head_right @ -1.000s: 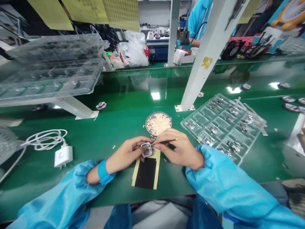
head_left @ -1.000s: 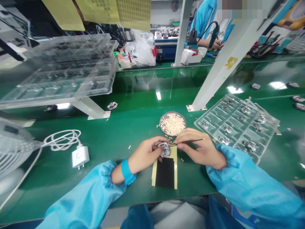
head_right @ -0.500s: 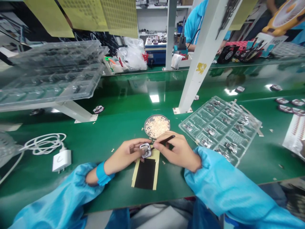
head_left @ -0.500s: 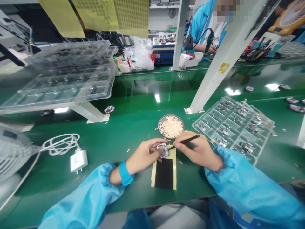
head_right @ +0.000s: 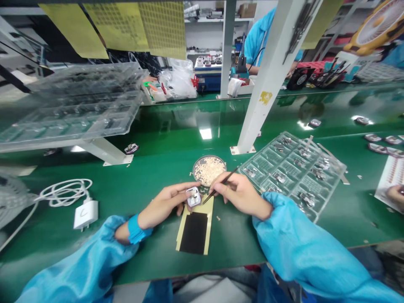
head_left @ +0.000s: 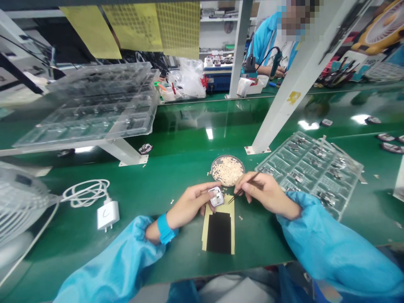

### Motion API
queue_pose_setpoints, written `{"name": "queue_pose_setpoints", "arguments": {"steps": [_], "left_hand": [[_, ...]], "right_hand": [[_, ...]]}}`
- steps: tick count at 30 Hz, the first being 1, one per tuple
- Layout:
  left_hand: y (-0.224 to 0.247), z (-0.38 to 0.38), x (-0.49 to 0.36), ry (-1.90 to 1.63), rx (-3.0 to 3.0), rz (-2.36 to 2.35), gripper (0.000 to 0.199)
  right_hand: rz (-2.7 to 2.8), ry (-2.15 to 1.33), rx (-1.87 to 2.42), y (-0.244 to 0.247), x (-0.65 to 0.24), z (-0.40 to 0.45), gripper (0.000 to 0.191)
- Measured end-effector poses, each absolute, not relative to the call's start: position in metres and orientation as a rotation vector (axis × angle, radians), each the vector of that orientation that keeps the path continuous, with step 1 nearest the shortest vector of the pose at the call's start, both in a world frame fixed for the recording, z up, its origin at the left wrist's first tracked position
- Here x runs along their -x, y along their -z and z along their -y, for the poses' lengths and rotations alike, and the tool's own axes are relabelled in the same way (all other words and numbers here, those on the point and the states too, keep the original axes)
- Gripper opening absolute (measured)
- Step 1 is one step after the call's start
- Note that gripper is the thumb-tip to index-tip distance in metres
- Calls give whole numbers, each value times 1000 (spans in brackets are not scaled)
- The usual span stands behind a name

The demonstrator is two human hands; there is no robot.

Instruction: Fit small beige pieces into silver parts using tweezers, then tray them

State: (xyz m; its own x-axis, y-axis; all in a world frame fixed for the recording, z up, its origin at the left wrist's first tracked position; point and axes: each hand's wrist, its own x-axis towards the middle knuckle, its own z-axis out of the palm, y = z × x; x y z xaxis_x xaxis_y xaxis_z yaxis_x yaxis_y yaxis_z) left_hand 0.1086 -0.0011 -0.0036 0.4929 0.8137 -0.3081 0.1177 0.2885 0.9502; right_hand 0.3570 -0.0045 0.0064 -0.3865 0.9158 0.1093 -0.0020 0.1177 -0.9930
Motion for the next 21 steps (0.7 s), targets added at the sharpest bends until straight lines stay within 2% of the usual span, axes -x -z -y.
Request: {"name": "queue_pose_setpoints", "arguments": {"steps": [6,8,14,18,21], "left_hand": [[0,1,-107,-594,-1172,-1011,53],[-1,1,-107,-620,-1122,-989,52],[-7,12,-109,-676,-1008,-803,57],[-9,18,-115,-668,-951,-735,55],[-9,18,-118,-661,-911,-700,53]], "right_hand": [[1410,-1268,1091,0,-359,-6,43],[1396,-1251,1109,0,-358,-7,44],[1361,-1200,948,-7,-342,10,27],[1587,-882,825,-8,-334,21,13],[1703,-674,726,-8,-334,22,15]]}}
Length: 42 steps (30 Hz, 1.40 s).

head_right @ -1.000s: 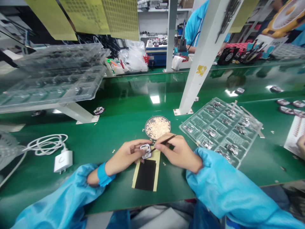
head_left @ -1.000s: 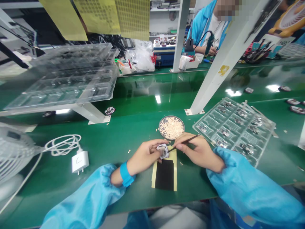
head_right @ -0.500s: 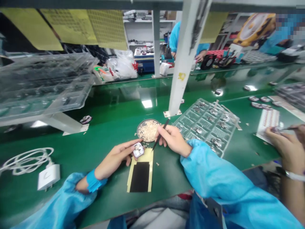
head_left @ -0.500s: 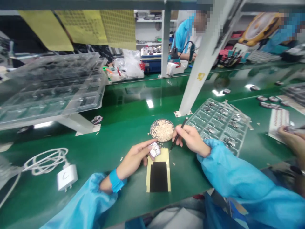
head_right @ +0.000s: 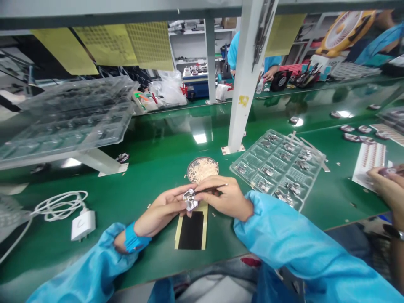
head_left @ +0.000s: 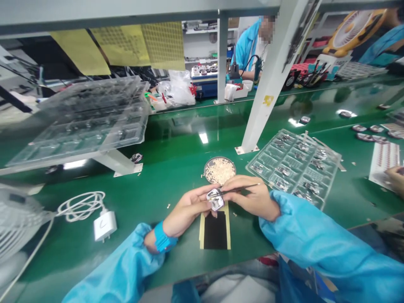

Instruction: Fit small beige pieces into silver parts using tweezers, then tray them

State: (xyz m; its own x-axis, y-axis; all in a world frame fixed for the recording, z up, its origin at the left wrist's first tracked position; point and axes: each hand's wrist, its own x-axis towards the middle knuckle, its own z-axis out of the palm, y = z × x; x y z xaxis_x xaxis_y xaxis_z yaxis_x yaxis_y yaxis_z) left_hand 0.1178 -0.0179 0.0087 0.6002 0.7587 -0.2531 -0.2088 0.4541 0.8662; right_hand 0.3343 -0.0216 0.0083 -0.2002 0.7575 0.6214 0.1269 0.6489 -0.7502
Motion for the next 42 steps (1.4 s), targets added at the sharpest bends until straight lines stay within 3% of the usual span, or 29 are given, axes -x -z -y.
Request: {"name": "queue_pose_setpoints", "arguments": {"steps": [9,31,42], "left_hand": [[-7,17,-118,-658,-833,-672,53],[-6,19,-120,-656,-876,-704,54],[3,26,-125,-734,-1157,-831,56]], "right_hand": [[1745,-616,709,-11,-335,23,20],[1612,-797,931,-8,-333,25,5],[1269,-1188,1036,-8,-327,19,24]]}}
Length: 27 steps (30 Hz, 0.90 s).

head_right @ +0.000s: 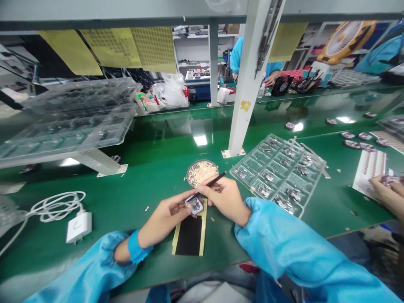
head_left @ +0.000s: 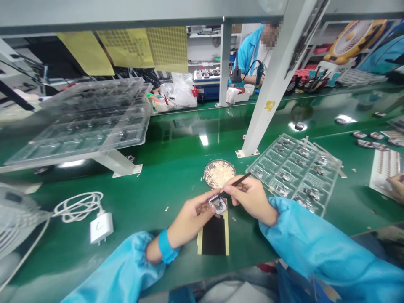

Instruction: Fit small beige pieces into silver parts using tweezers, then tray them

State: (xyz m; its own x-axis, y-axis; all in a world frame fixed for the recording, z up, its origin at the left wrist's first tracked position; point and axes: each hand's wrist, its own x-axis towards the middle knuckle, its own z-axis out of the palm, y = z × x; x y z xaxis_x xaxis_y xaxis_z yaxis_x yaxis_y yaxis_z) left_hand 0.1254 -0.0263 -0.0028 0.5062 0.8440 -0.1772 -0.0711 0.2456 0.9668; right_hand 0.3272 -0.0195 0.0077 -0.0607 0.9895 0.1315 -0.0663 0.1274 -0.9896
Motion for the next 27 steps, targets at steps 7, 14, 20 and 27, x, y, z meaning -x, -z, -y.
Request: {"name": "queue_pose_setpoints", "arguments": {"steps": [7,14,20,27], "left_hand": [[0,27,-126,-703,-1264,-979,58],[-8,23,-121,-684,-1346,-1132,62],[-4,23,-113,-684,-1354,-1133,57],[-3,23,-122,-808,-1206,-1045,48]], "right_hand": [[1187,-1202,1070,-6,-331,12,36],[1052,-1266,1002,-19,-359,12,54],[1419,-554,1591,-40,-461,50,43],[1620,-159,2296,-21,-550,89,33]]}}
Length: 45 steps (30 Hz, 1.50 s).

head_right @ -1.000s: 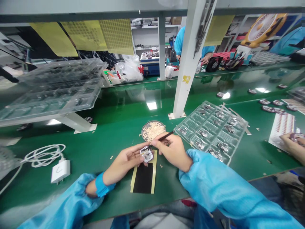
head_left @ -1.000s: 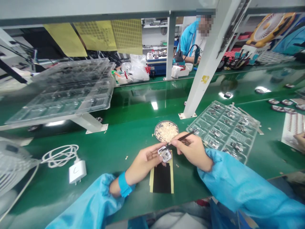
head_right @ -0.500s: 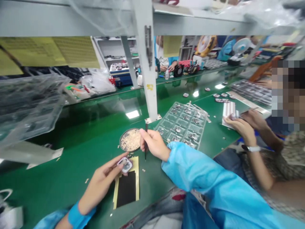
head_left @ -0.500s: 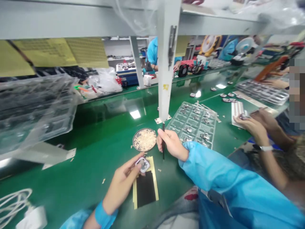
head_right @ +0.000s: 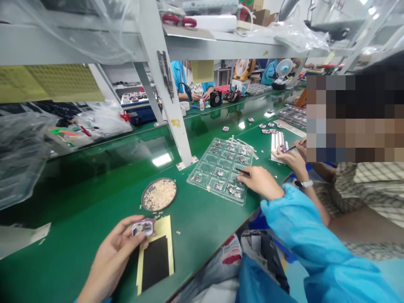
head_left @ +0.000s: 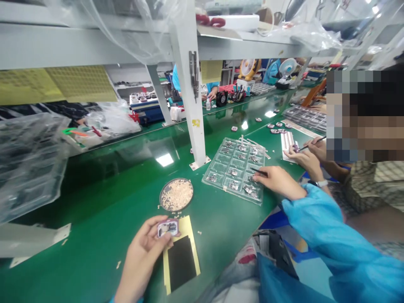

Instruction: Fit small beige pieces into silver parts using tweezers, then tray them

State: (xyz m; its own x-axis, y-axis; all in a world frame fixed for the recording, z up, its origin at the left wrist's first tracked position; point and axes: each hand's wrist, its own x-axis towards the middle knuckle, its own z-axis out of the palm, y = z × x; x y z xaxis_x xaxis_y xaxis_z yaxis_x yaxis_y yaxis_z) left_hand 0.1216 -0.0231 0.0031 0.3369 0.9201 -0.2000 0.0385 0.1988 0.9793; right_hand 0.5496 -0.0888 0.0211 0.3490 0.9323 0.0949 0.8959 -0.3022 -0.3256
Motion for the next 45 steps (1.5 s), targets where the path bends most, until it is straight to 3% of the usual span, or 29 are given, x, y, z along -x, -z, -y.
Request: {"name": "queue_pose_setpoints", "arguments": {"steps": [7,15,22,33,39,45], "left_hand": [[-4,22,-124,-759,-1300,-1203,53],[-6,25,-120,-680,-1257,-1179,44],[-10,28,-123,-724,-1053,-1038,43],[-2,18,-119,-972,-1092,-984,33],[1,16,-113,-1012,-1114,-981,36],[-4,21,-114,-1005,-1190,-868,41]], "right_hand": [[1663,-96,2506,-20,-548,91,36],[1674,29,2374,-18,-548,92,23],[1630,-98,2055,-37,-515,67,21],[1737,-1235,978,-59,-337,-3,20],[1598,-1498,994,-16,-324,-6,27],[1491,-1490,1046,-6,-315,3,28]]}}
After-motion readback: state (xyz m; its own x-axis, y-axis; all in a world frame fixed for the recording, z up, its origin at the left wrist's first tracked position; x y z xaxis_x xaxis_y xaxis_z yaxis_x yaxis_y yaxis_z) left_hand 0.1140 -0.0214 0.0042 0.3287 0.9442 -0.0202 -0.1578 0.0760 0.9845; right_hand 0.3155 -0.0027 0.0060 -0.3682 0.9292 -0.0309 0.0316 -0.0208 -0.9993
